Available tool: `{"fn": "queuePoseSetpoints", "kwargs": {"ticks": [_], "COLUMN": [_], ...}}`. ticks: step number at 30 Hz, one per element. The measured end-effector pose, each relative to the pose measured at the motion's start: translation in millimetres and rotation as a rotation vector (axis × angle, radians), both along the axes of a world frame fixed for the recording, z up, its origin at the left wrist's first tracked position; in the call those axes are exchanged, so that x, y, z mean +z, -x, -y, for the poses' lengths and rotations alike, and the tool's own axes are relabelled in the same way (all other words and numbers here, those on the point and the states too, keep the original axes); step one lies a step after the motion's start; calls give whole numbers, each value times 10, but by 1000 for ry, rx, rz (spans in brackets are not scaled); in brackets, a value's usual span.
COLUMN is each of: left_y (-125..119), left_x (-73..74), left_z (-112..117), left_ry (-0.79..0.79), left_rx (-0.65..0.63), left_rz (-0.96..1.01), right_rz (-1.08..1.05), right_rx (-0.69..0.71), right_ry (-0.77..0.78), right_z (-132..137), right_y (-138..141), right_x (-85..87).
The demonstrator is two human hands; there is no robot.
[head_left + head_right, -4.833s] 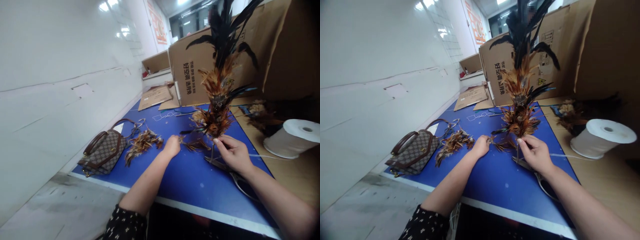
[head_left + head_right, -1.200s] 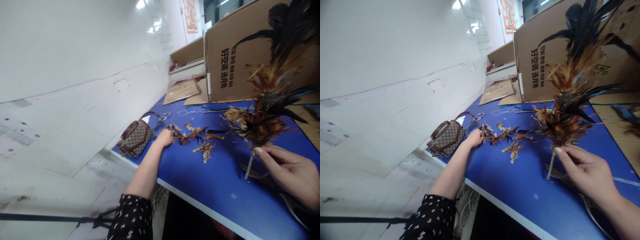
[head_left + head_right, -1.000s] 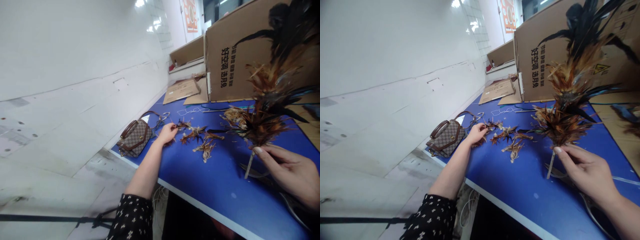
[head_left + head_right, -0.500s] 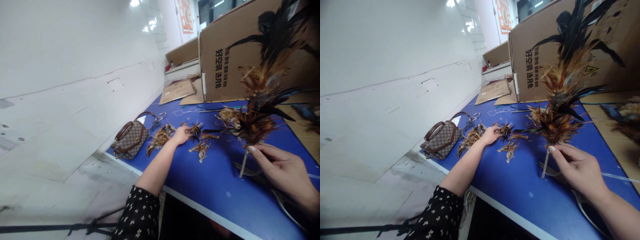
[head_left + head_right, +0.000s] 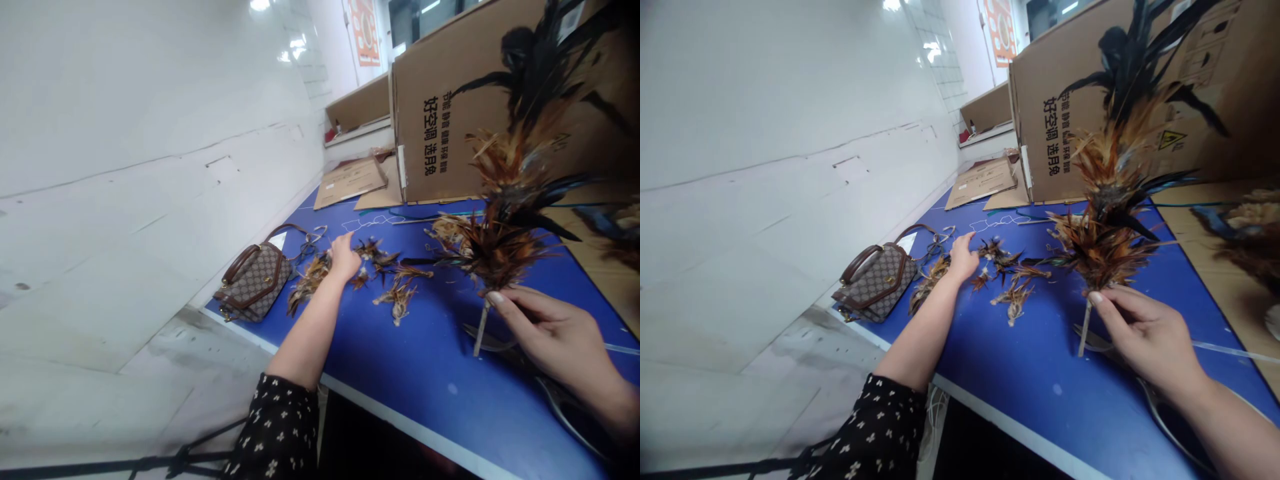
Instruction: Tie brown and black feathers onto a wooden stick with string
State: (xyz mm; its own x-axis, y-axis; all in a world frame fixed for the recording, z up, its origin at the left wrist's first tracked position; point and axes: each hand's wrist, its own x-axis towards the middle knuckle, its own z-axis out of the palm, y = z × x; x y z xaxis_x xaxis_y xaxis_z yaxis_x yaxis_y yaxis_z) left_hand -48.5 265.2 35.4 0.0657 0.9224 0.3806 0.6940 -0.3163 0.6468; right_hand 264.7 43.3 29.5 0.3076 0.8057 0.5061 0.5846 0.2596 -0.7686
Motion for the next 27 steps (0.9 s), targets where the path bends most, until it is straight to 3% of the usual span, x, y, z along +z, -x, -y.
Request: {"fn": "queuePoseSetpoints", "kwargs": {"ticks": [4, 6, 11, 21, 24, 27], "left_y": [-88, -152, -230, -175, -190, -164], "left_x": [-140, -219, -294, -91, -71, -35], "left_z": [114, 130, 39, 55, 77, 123], "left_ry": [-115, -117, -17, 114, 118, 30], "left_rx": [-164, -242, -235, -274, -174, 11], "left_rz": [-444, -567, -388, 25, 105, 133], "right_rz": [14, 23, 31, 40, 40, 35], "right_rx": [18, 20, 28, 62, 43, 49], "right_ry": [-7, -11, -22, -82, -68, -62], "right_z": [2, 4, -3, -8, -5, -8], "right_y": [-24, -29, -23, -48, -45, -46], "right_x": [-35, -33, -5, -62, -67, -72]}}
